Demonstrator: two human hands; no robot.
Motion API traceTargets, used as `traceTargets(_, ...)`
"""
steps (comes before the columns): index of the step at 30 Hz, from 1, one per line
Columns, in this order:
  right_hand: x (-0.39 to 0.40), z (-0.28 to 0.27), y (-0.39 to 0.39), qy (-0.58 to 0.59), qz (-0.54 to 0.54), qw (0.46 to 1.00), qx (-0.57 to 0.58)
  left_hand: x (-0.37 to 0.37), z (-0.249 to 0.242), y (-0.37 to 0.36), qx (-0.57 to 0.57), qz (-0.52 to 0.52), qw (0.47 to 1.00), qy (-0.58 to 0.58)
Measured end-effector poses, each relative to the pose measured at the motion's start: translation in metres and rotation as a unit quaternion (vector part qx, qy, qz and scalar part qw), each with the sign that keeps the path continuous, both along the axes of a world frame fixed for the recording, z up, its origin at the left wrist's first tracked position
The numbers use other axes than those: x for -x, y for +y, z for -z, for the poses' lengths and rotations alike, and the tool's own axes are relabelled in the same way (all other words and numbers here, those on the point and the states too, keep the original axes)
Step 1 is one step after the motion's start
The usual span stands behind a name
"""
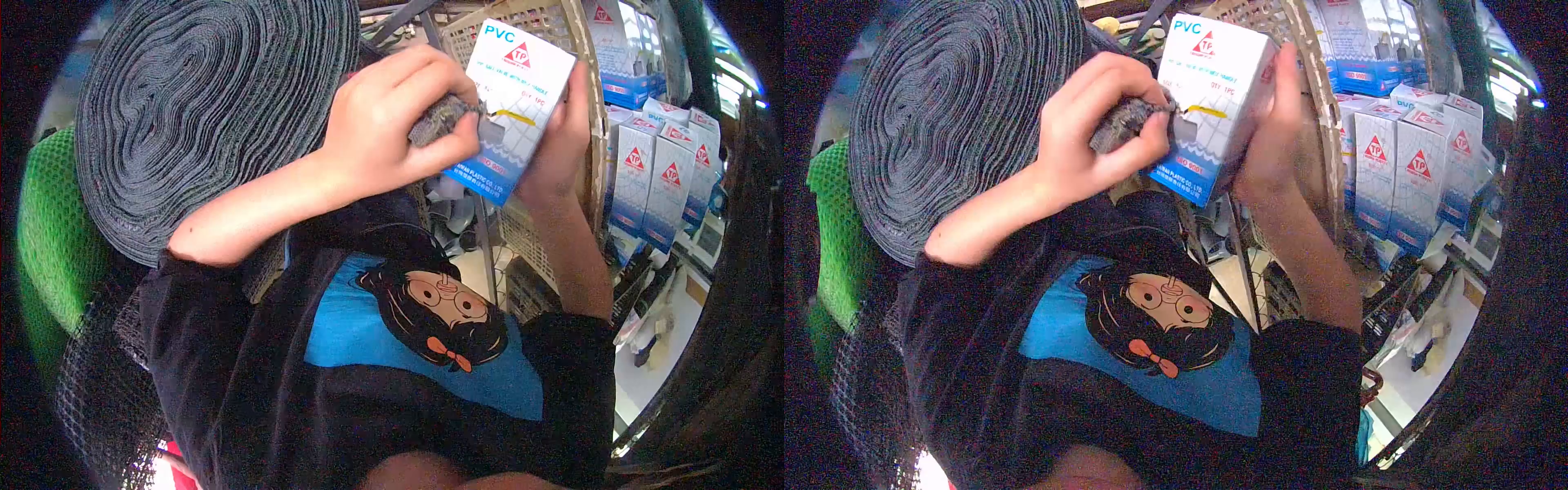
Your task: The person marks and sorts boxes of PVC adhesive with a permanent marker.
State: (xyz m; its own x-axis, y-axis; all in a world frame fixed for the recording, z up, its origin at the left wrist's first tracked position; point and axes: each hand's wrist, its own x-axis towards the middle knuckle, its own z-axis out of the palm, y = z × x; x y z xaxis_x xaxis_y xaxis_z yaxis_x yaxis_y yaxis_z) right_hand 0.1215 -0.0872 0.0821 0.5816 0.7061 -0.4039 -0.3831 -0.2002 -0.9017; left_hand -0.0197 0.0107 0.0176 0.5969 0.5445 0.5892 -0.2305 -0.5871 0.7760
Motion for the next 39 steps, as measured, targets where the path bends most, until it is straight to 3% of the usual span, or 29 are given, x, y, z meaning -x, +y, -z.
traceTargets(2,-0.002,0.001,0.003,-0.007,0.036,0.999,-0.014,0.002,0.001,-0.005,0.014,0.021,0.999,0.048)
traceTargets(6,-0.015,-0.001,0.003,0.091,0.012,0.995,-0.046,0.000,0.007,-0.012,0.061,0.047,0.994,0.081)
traceTargets(9,-0.012,0.003,0.003,0.082,-0.008,0.997,0.010,-0.003,0.005,-0.010,0.104,0.037,0.992,0.058)
traceTargets(12,-0.009,0.010,0.002,0.153,-0.065,0.984,0.064,-0.005,0.010,-0.003,0.124,0.015,0.991,0.054)
traceTargets(15,-0.004,0.009,0.001,0.164,-0.099,0.976,0.099,-0.006,0.010,0.001,0.116,-0.014,0.993,0.015)
traceTargets(19,-0.009,0.006,-0.001,0.125,-0.114,0.983,0.072,-0.007,0.008,0.005,0.072,-0.030,0.997,0.010)
traceTargets(26,-0.011,0.008,-0.002,0.166,-0.122,0.977,0.054,-0.005,0.003,0.004,0.037,-0.035,0.999,-0.015)
traceTargets(29,0.006,0.015,0.006,0.098,-0.088,0.985,0.113,-0.007,0.003,0.009,-0.033,-0.080,0.995,-0.048)
traceTargets(31,0.000,0.027,-0.007,0.026,-0.141,0.986,0.089,-0.009,0.005,0.007,-0.069,-0.085,0.994,-0.012)
traceTargets(35,0.002,0.023,-0.007,0.006,-0.125,0.989,0.084,-0.009,0.002,0.008,-0.087,-0.092,0.992,0.012)
traceTargets(39,0.004,0.027,-0.005,-0.021,-0.074,0.996,0.049,-0.005,0.001,0.001,-0.072,0.001,0.997,0.020)
